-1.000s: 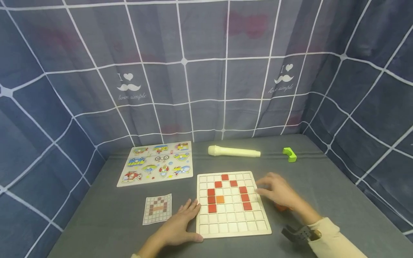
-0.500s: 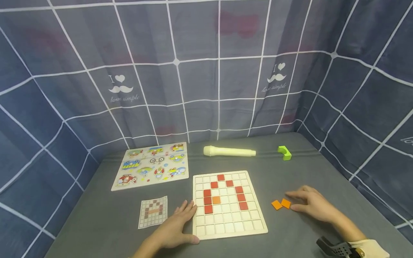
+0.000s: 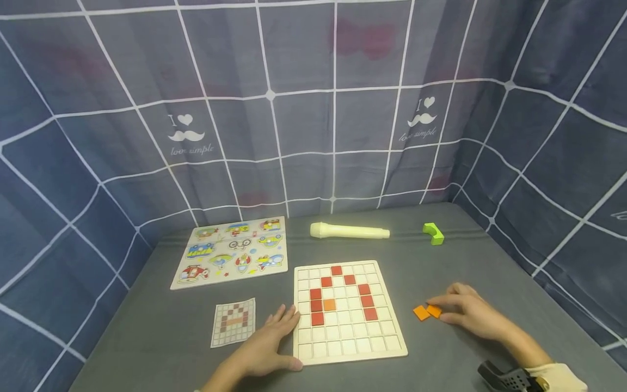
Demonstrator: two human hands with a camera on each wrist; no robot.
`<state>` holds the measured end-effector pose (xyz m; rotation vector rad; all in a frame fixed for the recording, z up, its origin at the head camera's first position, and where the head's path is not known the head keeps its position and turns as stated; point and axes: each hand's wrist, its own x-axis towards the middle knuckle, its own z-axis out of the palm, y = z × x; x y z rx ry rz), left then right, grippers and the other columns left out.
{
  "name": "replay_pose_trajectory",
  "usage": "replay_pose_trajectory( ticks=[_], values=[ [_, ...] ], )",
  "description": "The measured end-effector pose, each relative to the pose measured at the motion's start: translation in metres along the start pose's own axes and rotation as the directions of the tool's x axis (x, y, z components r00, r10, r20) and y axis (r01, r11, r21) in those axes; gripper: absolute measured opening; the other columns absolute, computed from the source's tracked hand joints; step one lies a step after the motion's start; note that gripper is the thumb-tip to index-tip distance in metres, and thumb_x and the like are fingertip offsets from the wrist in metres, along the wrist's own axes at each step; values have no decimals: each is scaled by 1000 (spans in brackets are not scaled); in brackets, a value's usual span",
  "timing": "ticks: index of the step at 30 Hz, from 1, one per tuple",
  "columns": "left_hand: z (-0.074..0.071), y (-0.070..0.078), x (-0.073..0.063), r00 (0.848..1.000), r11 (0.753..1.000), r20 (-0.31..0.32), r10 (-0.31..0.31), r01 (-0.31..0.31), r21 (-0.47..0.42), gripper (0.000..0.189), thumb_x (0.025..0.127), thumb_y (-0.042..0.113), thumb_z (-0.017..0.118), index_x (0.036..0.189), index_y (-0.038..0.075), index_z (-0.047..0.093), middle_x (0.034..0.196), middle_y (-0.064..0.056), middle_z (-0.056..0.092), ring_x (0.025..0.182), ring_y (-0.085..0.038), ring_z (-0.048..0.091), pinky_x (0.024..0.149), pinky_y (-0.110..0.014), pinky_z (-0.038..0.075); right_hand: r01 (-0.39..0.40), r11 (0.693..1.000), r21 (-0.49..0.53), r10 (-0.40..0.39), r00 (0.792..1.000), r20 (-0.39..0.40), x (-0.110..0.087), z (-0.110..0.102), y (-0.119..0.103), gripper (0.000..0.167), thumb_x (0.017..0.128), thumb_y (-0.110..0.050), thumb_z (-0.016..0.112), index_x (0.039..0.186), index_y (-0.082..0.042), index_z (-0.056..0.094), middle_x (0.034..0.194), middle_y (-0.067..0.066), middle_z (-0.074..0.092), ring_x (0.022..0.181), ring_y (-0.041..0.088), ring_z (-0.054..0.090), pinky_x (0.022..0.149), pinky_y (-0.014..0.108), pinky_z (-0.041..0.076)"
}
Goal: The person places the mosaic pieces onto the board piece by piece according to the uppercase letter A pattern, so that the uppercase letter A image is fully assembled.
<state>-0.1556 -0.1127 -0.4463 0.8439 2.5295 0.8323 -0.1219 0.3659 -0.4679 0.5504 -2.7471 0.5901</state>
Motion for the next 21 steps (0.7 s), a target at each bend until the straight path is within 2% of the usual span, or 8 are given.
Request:
replay_pose_trajectory(
  ticks=[3,10,21],
  values=[
    [0,0,1,1000,1000,4,-4,4,3,103,73,53,79,152,3,34,163,-17,22,151,-44,13,116,-67,17,-8,1000,-23,7,1000,-15,-5,1,1,32,77,-24,81,108,-31,75,92,-17,49,87,-5,37,67,23,32],
    [-1,0,0,1000,1000,7,-13,13,-2,102,73,50,80,152,3,35,163,-17,21,151,-44,13,116,-67,17,-91,995,-48,90,996,-25,-12,-1,2,29,75,-32,82,103,-31,72,97,-15,55,93,-5,41,72,26,39],
    [-2,-1,0,1000,1000,-1,-1,1,-7,103,73,50,80,151,1,35,162,-18,21,151,-45,13,116,-67,17,-121,992,-41,119,992,-39,-11,-2,0,26,74,-35,84,95,-32,69,95,-18,57,92,-4,45,74,28,44]
  ],
)
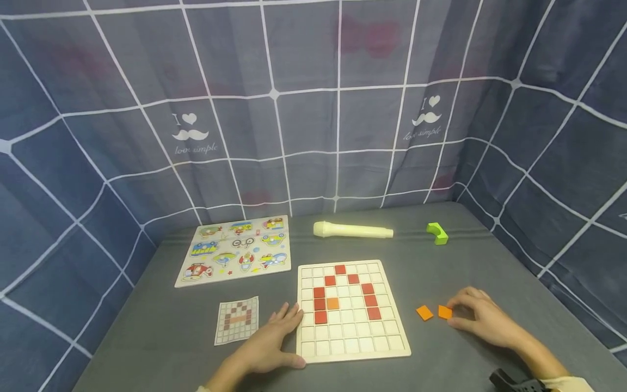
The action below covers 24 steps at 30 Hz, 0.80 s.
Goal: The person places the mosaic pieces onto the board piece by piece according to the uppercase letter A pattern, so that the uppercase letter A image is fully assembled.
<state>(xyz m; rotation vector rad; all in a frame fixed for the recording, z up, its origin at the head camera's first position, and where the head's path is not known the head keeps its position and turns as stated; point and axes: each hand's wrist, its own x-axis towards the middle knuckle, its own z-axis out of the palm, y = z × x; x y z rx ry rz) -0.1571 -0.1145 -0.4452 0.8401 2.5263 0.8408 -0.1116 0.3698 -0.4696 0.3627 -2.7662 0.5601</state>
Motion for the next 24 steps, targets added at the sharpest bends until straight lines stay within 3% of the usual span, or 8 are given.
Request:
replay_pose_trajectory(
  ticks=[8,14,24],
  values=[
    [1,-1,0,1000,1000,-17,15,-15,12,106,72,55,78,150,-1,35,161,-20,21,150,-45,14,116,-66,17,3,1000,-12,-4,999,-43,8,1,-3,25,73,-33,85,91,-30,69,92,-18,58,90,-1,49,73,28,44],
    [4,-2,-1,999,999,-31,18,-17,31,106,72,56,78,150,-1,35,161,-21,22,150,-46,16,115,-66,19,91,996,14,-89,990,-111,28,6,-17,28,68,-29,88,86,-30,67,90,-17,58,88,1,51,74,28,43],
    [6,-1,-1,999,999,-48,18,-16,49,106,72,58,77,150,0,35,161,-20,22,150,-46,17,115,-66,21,184,978,101,-179,982,-52,74,32,-58,25,70,-28,86,85,-25,66,89,-15,58,88,4,51,76,30,46]
  ],
)
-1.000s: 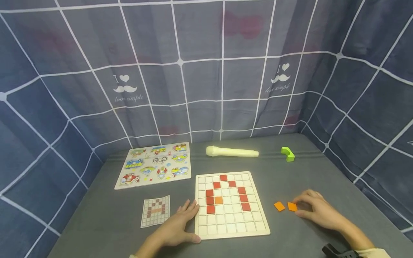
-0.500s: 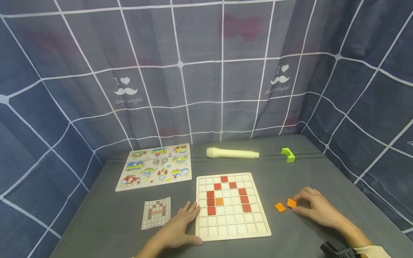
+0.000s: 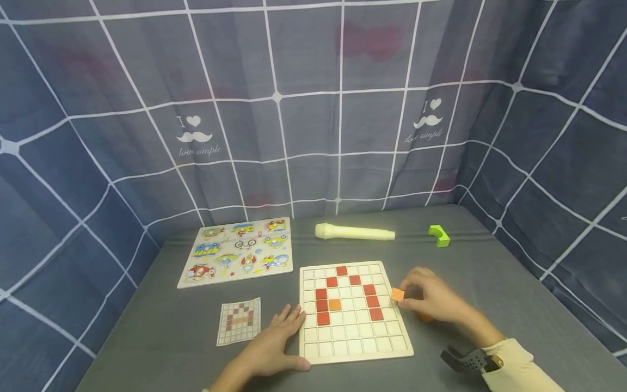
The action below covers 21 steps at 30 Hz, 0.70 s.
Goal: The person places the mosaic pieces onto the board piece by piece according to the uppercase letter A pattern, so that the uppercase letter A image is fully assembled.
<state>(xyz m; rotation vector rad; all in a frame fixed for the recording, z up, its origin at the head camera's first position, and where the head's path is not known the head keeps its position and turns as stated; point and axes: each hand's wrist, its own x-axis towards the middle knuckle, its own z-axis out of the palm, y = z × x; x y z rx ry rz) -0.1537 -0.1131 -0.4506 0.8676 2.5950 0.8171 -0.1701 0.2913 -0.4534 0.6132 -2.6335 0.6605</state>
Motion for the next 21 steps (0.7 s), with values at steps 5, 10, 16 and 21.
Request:
replay_pose_trajectory(
  ticks=[5,10,16,21],
  values=[
    [1,0,-1,1000,1000,-11,5,-5,13,105,72,59,76,150,0,36,161,-20,23,150,-46,18,115,-66,22,35,999,31,-37,998,59,16,16,-13,22,73,-31,84,85,-25,66,92,-14,59,92,6,52,80,32,46],
    [2,0,-1,1000,1000,-10,14,-13,22,105,73,59,76,150,0,36,161,-20,23,149,-45,19,115,-65,22,38,998,54,-44,994,101,22,23,-19,20,75,-33,82,85,-28,65,95,-15,59,95,7,52,82,33,46],
    [1,1,-1,1000,999,-14,15,-15,31,105,72,59,76,150,0,36,161,-20,24,149,-46,19,115,-65,23,31,997,69,-38,994,103,21,26,-20,20,75,-32,82,85,-27,65,93,-14,58,93,6,50,79,30,44],
    [1,1,-1,1000,999,-17,14,-14,35,105,72,59,76,150,0,36,161,-20,24,149,-46,19,115,-66,23,20,995,93,-31,992,124,21,31,-23,19,77,-32,81,88,-22,69,94,-11,60,90,6,50,76,27,43]
  ],
)
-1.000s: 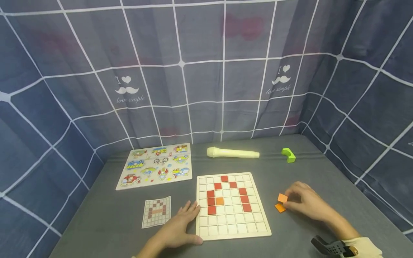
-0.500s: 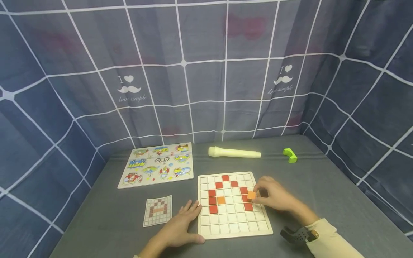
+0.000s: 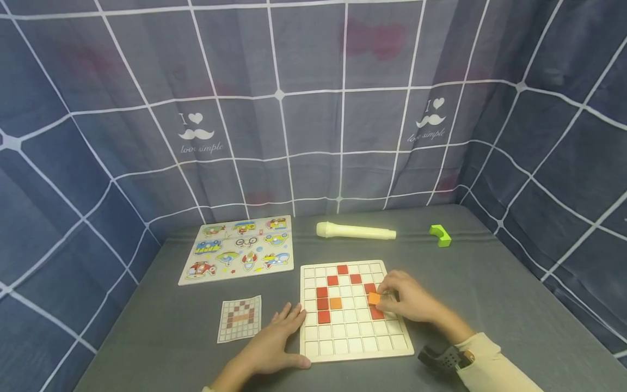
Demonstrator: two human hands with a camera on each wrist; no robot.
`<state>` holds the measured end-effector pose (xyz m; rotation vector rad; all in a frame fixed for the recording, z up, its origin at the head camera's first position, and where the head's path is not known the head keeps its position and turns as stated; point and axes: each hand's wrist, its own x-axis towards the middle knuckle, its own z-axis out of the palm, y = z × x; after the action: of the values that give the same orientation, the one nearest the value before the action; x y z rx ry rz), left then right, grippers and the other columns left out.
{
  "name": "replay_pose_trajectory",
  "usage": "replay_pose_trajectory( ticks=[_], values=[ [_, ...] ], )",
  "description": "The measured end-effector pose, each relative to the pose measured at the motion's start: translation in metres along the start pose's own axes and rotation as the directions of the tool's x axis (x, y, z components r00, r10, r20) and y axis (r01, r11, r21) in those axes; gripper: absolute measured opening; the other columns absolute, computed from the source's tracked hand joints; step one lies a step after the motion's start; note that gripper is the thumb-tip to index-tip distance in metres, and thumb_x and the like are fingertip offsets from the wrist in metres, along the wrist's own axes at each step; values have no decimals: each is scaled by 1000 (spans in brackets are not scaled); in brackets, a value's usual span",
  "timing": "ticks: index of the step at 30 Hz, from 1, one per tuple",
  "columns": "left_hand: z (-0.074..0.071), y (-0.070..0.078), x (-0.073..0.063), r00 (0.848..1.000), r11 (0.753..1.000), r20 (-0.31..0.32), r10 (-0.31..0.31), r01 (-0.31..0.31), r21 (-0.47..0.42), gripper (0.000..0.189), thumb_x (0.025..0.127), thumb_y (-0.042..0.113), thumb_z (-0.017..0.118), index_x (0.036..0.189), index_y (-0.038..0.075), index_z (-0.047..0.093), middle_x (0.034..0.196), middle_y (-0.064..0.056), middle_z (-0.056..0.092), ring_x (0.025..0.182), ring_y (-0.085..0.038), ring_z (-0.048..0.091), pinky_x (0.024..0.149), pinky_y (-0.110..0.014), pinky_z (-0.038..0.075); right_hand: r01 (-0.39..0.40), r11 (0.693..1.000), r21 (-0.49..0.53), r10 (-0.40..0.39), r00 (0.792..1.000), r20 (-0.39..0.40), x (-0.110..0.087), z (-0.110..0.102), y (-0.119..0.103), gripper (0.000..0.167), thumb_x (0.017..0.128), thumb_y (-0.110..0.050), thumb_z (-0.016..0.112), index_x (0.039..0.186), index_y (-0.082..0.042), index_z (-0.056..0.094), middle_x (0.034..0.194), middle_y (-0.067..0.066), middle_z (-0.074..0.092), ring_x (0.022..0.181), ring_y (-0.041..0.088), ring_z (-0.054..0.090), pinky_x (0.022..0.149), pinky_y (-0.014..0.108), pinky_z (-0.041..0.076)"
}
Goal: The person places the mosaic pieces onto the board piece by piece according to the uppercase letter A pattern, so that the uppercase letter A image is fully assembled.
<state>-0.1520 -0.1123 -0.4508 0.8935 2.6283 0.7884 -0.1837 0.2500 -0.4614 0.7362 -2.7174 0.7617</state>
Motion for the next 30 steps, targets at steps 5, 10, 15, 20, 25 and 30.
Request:
replay_pose_trajectory(
  ticks=[5,10,15,20,25,30],
  values=[
    [0,-1,1,1000,1000,-3,7,-7,4,105,73,60,76,150,0,36,161,-21,24,149,-46,19,115,-66,23,-1,999,32,1,1000,17,5,7,-6,17,78,-31,80,91,-22,74,92,-11,58,88,4,48,75,24,42],
    [-1,2,0,1000,1000,-2,3,-3,-6,105,73,58,77,150,-1,36,161,-21,25,150,-46,19,115,-66,23,8,998,70,-11,999,41,7,11,-10,15,80,-30,80,92,-23,74,93,-12,56,88,3,46,74,23,41],
    [-2,2,-1,1000,1000,3,-3,3,-10,105,73,58,76,150,0,36,161,-21,24,150,-45,19,116,-65,23,24,998,56,-26,999,35,8,15,-10,17,78,-31,81,91,-25,72,93,-15,57,90,3,48,77,26,43],
    [-2,2,-1,1000,1000,2,1,-1,-6,104,74,58,76,150,-1,36,161,-21,24,149,-45,19,115,-65,23,56,997,55,-57,998,21,13,19,-13,18,77,-31,82,89,-24,70,91,-14,57,89,1,49,77,26,45],
    [-1,0,0,1000,1000,6,-7,7,2,105,74,60,76,150,1,36,162,-19,24,150,-44,19,116,-64,23,68,996,57,-70,997,26,19,25,-17,17,79,-28,80,93,-21,73,90,-13,59,89,1,49,78,25,45],
    [0,0,0,1000,1000,4,-10,10,1,105,73,60,76,151,1,36,162,-19,24,150,-44,19,116,-64,23,45,996,79,-48,998,35,23,28,-21,18,80,-26,78,96,-20,74,89,-12,59,86,1,48,75,23,43]
  ],
)
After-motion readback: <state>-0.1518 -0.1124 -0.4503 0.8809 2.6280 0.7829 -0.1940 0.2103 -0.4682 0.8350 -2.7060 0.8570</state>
